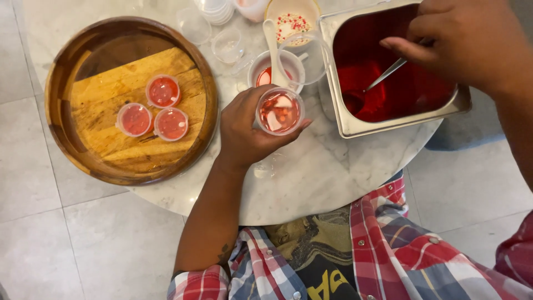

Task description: Filling small plastic cups with red liquid from a large container using a spoon and then sealing them with lids.

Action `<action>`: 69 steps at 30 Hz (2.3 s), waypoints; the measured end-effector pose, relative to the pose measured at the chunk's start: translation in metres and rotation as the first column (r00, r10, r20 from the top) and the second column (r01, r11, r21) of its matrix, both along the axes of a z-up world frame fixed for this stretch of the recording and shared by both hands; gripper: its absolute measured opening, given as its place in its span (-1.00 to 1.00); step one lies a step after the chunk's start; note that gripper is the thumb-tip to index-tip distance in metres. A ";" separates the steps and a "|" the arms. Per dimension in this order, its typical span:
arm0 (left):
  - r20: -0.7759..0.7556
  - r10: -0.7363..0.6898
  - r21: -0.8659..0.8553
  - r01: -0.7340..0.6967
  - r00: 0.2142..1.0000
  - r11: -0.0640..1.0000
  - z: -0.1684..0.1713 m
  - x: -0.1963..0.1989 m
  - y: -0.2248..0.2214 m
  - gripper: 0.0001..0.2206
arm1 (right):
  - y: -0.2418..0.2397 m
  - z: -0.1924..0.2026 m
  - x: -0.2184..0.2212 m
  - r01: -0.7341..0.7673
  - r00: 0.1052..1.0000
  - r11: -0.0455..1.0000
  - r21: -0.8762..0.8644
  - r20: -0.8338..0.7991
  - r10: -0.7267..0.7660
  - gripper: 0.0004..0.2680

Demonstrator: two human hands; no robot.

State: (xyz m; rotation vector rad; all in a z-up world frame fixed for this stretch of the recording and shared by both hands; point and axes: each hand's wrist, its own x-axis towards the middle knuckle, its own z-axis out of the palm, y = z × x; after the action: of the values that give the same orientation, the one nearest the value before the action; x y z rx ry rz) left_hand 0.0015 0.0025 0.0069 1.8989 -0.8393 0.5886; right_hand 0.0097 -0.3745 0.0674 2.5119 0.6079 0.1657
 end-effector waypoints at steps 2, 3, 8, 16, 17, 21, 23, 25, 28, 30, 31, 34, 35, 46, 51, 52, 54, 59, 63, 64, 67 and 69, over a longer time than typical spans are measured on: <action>0.011 -0.017 0.004 0.017 1.000 1.000 -0.003 0.000 0.000 -0.47 | -0.010 -0.006 -0.006 0.033 0.999 0.999 0.032 0.002 -0.033 -0.70; 0.016 0.003 -0.003 -0.003 1.000 1.000 -0.005 -0.001 0.000 -0.45 | -0.018 -0.011 -0.010 0.052 0.998 0.995 0.081 0.019 -0.054 -0.72; 0.018 0.011 0.011 -0.011 1.000 1.000 -0.007 0.000 0.001 -0.43 | -0.027 -0.010 -0.019 0.052 0.988 0.995 0.088 0.139 -0.064 -0.70; -0.040 0.038 0.003 -0.038 0.998 0.999 -0.008 0.001 0.000 -0.50 | -0.008 0.000 -0.023 0.212 0.977 0.838 0.502 -0.108 -0.182 -0.72; -0.037 0.037 0.004 -0.037 0.999 0.999 -0.010 0.004 0.001 -0.50 | 0.000 0.007 -0.025 0.211 0.977 0.837 0.504 -0.105 -0.183 -0.72; 0.012 0.040 0.005 -0.040 0.999 0.999 -0.017 0.006 0.000 -0.44 | 0.012 0.022 -0.037 0.385 0.922 0.750 0.538 -0.258 -0.289 -0.73; 0.027 0.039 -0.003 -0.039 0.999 0.999 -0.015 0.009 0.001 -0.43 | 0.012 0.025 -0.038 0.350 0.935 0.790 0.504 -0.235 -0.264 -0.74; 0.025 -0.015 -0.010 0.016 1.000 1.000 -0.014 0.010 0.001 -0.49 | 0.009 0.026 -0.041 0.343 0.931 0.779 0.525 -0.298 -0.209 -0.79; -0.058 -0.047 -0.059 0.044 0.997 0.997 -0.015 0.011 0.001 -0.48 | 0.007 0.024 -0.052 0.315 0.940 0.804 0.504 -0.284 -0.190 -0.82; -0.015 -0.031 -0.042 0.031 0.999 0.999 -0.016 0.013 0.001 -0.50 | 0.013 0.024 -0.061 0.326 0.938 0.774 0.543 -0.289 -0.192 -0.83; 0.021 -0.014 -0.024 0.015 1.000 1.000 -0.017 0.015 0.001 -0.52 | 0.016 0.023 -0.064 0.339 0.934 0.740 0.581 -0.302 -0.191 -0.84; 0.041 -0.025 -0.040 0.027 0.999 0.999 -0.017 0.017 0.001 -0.53 | 0.037 0.029 -0.074 0.424 0.905 0.583 0.693 -0.338 -0.257 -0.84; 0.044 -0.024 -0.042 0.026 0.999 0.999 -0.016 0.016 0.000 -0.53 | 0.035 0.026 -0.078 0.422 0.906 0.584 0.693 -0.336 -0.256 -0.84; -0.068 -0.002 -0.061 -0.002 0.998 0.998 -0.015 0.012 0.002 -0.48 | 0.026 -0.015 -0.091 0.024 0.948 0.174 0.984 0.033 -0.317 -0.93; -0.075 0.040 -0.075 -0.046 0.996 0.996 -0.019 0.013 -0.002 -0.43 | 0.020 -0.022 -0.103 0.016 0.961 0.169 0.986 0.031 -0.275 -0.97; -0.068 0.039 -0.066 -0.043 0.997 0.997 -0.018 0.015 -0.001 -0.43 | 0.021 -0.020 -0.106 -0.003 0.952 0.265 0.964 0.084 -0.295 -0.96; -0.074 0.046 -0.066 -0.051 0.996 0.997 -0.020 0.012 -0.001 -0.41 | 0.021 -0.021 -0.115 -0.017 0.956 0.328 0.945 0.111 -0.272 -0.95; -0.081 0.046 -0.062 -0.051 0.996 0.997 -0.023 0.013 -0.001 -0.37 | 0.022 -0.031 -0.129 -0.041 0.946 0.371 0.928 0.156 -0.286 -0.88; -0.156 0.023 -0.058 -0.032 0.988 0.998 -0.017 0.011 -0.002 -0.42 | 0.026 -0.035 -0.136 -0.087 0.933 0.485 0.870 0.242 -0.267 -0.87; -0.174 0.012 -0.064 -0.023 0.985 0.998 -0.016 0.010 -0.002 -0.42 | 0.027 -0.035 -0.138 -0.079 0.928 0.502 0.861 0.248 -0.279 -0.86; -0.099 0.052 -0.029 -0.055 0.994 0.998 -0.024 0.013 -0.004 -0.38 | 0.028 -0.041 -0.136 -0.147 0.936 0.335 0.930 0.241 -0.258 -0.84; -0.122 0.049 -0.029 -0.053 0.991 0.998 -0.018 0.012 -0.003 -0.38 | 0.028 -0.039 -0.137 -0.163 0.924 0.407 0.899 0.284 -0.256 -0.85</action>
State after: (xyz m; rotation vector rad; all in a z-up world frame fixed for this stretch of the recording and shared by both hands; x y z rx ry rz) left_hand 0.0134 -0.0007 -0.0111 1.9108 -0.7003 0.5092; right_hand -0.1275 -0.3461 0.0288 3.3780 0.2688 1.2895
